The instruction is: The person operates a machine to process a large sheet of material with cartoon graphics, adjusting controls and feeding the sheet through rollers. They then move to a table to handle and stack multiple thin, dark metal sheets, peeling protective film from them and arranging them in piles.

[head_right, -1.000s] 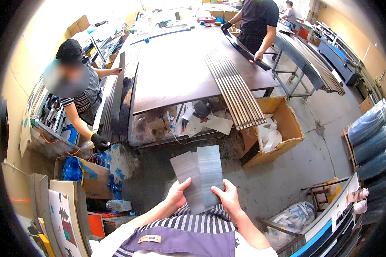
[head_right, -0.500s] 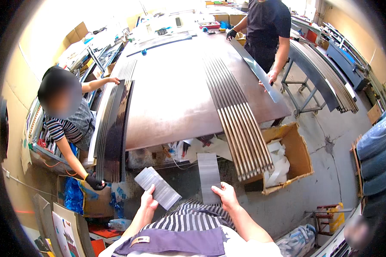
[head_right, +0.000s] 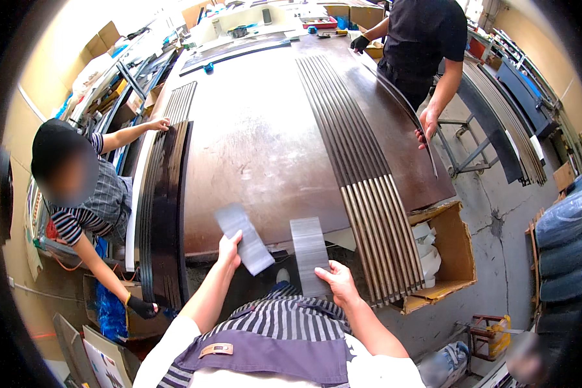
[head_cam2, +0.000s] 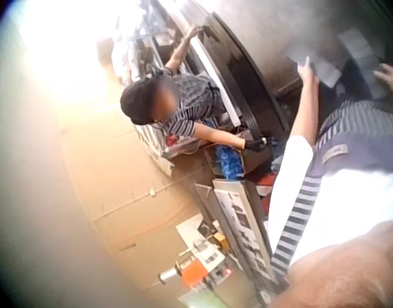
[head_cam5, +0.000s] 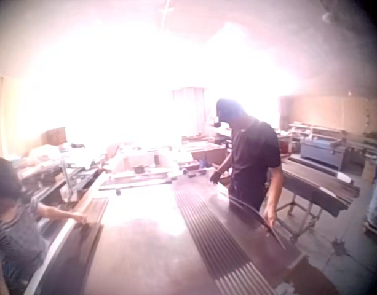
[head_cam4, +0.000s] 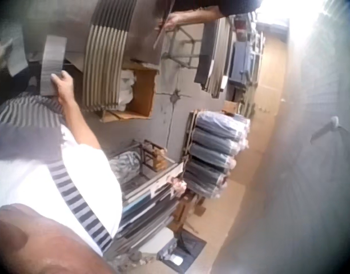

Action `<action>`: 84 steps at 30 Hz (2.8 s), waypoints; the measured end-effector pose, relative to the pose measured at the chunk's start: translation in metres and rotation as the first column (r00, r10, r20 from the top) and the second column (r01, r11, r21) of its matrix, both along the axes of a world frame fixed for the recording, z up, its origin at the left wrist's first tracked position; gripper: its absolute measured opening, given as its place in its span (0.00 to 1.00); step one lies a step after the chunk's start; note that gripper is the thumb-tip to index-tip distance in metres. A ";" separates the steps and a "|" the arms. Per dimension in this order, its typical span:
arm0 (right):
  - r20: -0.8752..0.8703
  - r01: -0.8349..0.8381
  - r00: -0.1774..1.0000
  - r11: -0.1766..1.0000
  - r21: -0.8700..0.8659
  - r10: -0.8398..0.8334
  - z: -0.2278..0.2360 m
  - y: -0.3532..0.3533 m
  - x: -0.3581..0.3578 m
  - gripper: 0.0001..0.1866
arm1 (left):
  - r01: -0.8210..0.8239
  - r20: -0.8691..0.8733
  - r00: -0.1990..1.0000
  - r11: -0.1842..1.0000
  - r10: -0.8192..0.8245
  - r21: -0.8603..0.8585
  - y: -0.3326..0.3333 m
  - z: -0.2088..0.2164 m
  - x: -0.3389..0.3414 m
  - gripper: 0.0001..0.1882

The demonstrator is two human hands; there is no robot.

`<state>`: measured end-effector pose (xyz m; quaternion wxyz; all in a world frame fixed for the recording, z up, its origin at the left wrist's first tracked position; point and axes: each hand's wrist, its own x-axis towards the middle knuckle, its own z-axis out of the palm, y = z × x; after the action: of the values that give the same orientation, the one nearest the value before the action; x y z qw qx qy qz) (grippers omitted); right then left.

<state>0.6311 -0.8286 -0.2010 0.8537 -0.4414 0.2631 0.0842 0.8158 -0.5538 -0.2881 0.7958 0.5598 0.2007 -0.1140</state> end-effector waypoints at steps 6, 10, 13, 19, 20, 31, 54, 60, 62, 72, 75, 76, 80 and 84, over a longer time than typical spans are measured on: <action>-0.076 0.110 0.991 0.992 -0.058 -0.114 0.002 0.023 0.025 0.12 | 0.033 0.214 0.950 0.753 -0.229 0.657 -0.025 0.009 0.123 0.28; -0.087 0.156 0.983 0.984 -0.085 -0.163 0.002 0.038 0.041 0.11 | 0.053 0.023 0.945 0.222 -0.326 0.974 -0.017 -0.015 0.140 0.39; -0.096 0.158 0.982 0.985 -0.062 -0.164 0.005 0.039 0.053 0.11 | -0.031 0.087 0.936 0.165 -0.340 0.986 -0.017 -0.016 0.137 0.40; 0.013 0.089 0.996 0.994 -0.064 -0.088 0.008 0.039 0.103 0.13 | 0.462 0.213 0.770 0.757 -0.601 0.463 -0.040 0.035 0.080 0.38; 0.054 0.036 0.998 0.995 -0.096 -0.031 0.004 0.042 0.112 0.14 | 0.579 0.113 0.789 0.792 -0.604 0.195 -0.044 0.036 0.065 0.39; 0.236 0.017 0.959 0.805 -0.594 0.154 0.021 0.037 0.205 0.28 | 0.488 -0.108 0.860 0.865 -0.499 -0.115 -0.070 0.089 0.035 0.07; -0.016 -0.052 0.971 0.148 -0.988 0.239 -0.015 -0.042 0.235 0.15 | 0.622 -0.219 0.773 0.779 -0.596 0.075 -0.123 0.082 0.038 0.20; 0.150 -0.350 0.909 0.908 -0.230 0.388 -0.005 -0.012 0.228 0.26 | 0.569 0.093 0.809 0.735 -0.580 -0.370 -0.130 0.122 0.052 0.24; 0.139 -0.396 0.896 0.900 -0.182 0.422 0.007 -0.014 0.226 0.25 | 0.580 0.049 0.802 0.756 -0.596 -0.304 -0.127 0.126 0.052 0.25; 0.002 -0.446 0.895 0.895 -0.007 0.446 0.015 -0.004 0.217 0.29 | 0.622 0.074 0.774 0.777 -0.629 0.099 -0.113 0.106 0.050 0.08; -0.155 -0.325 0.933 0.945 0.028 0.325 0.018 0.003 0.215 0.28 | 0.156 0.430 0.436 0.537 -0.791 0.829 -0.120 0.108 0.067 0.08; -0.148 -0.291 0.944 0.956 0.040 0.293 0.009 0.004 0.217 0.27 | 0.023 0.471 0.381 0.517 -0.796 0.856 -0.122 0.102 0.069 0.08; -0.058 -0.122 0.991 0.992 -0.024 0.121 -0.001 0.002 0.224 0.24 | 0.434 0.199 0.753 0.701 -0.627 0.566 -0.124 0.096 0.059 0.09; 0.031 0.052 0.998 0.998 -0.035 -0.051 0.007 -0.002 0.233 0.21 | 0.615 0.082 0.787 0.789 -0.612 -0.016 -0.134 0.122 0.029 0.13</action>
<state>0.8639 -0.8301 -0.1945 0.8513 -0.4511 0.2631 0.0509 0.8448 -0.6879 -0.1663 0.7340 0.5816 -0.0230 -0.3499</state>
